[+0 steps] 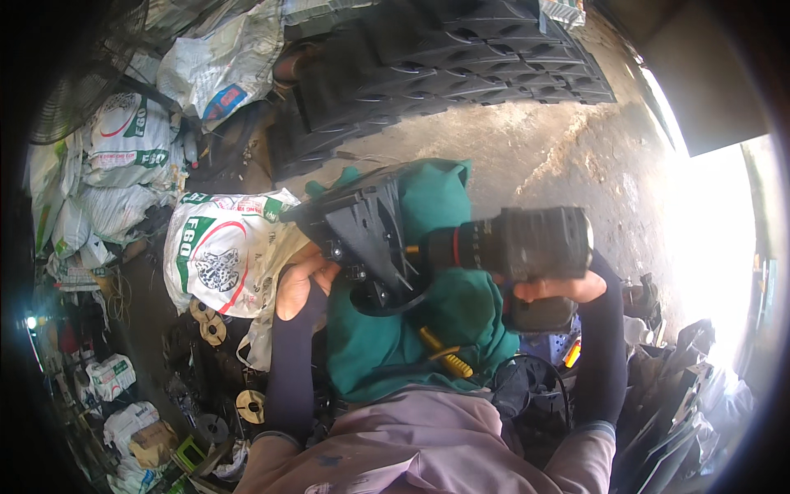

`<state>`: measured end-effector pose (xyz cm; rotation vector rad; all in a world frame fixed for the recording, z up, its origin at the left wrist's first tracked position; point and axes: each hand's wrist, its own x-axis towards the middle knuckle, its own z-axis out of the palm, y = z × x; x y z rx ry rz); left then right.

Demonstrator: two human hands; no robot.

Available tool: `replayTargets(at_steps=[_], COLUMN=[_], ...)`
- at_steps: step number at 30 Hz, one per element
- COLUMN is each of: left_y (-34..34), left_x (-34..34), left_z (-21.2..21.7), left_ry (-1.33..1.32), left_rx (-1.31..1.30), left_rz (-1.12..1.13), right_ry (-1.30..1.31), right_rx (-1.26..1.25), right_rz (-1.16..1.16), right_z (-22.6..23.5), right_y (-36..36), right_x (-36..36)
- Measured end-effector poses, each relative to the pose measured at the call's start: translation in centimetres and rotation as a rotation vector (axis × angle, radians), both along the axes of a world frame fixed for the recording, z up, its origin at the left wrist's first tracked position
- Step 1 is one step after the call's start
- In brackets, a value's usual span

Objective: The person sits on the floor and uses a cordless drill to make holes in a black plastic part. They reposition the part multiple times and use pliers to remove burrs from the drilled holes.

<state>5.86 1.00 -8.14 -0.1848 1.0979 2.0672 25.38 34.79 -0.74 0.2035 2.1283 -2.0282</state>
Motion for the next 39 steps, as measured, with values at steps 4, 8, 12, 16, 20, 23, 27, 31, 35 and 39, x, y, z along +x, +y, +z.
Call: replayTargets(at_steps=[4,8,12,16,20,23,27,31,35,39], left_y=[0.0,1.0,2.0,2.6,2.7,2.7,2.4,2.3,2.3,2.4], left_x=[-1.0,-1.7,-1.8,-1.8,-2.0,-2.3,-3.0,-3.6,-4.1,-4.1], left_z=[-0.6,-0.9,-0.7,-0.1,0.0,-0.5,-1.5,-2.5,-2.9,-3.3], left_ry=[-0.042,0.207,0.355,0.247,0.252,0.370,0.395,0.334,0.329,0.322], left_rx=[0.123,-0.273,-0.447,-0.173,-0.143,-0.060,-0.081,0.016,0.018,0.027], left_rz=[-0.191,-0.275,-0.339,-0.297,-0.320,-0.354,-0.440,-0.482,-0.519,-0.524], right_ry=[-0.315,-0.368,-0.371,-0.348,-0.347,-0.348,-0.340,-0.326,-0.324,-0.323], right_rx=[-0.244,-0.335,-0.410,-0.455,-0.484,-0.461,-0.506,-0.502,-0.500,-0.495], right_rz=[-0.157,-0.164,-0.165,-0.154,-0.141,-0.128,-0.152,-0.142,-0.143,-0.144], right_z=[1.3,-0.4,-1.7,-2.0,-2.5,-2.9,-3.2,-3.2,-3.2,-3.3], right_y=[-1.3,-2.0,-2.0,-1.9,-1.9,-1.9,-1.8,-1.9,-2.0,-2.0], right_x=[-1.2,-1.9,-1.9,-1.8,-1.7,-1.8,-1.9,-2.0,-1.8,-1.7])
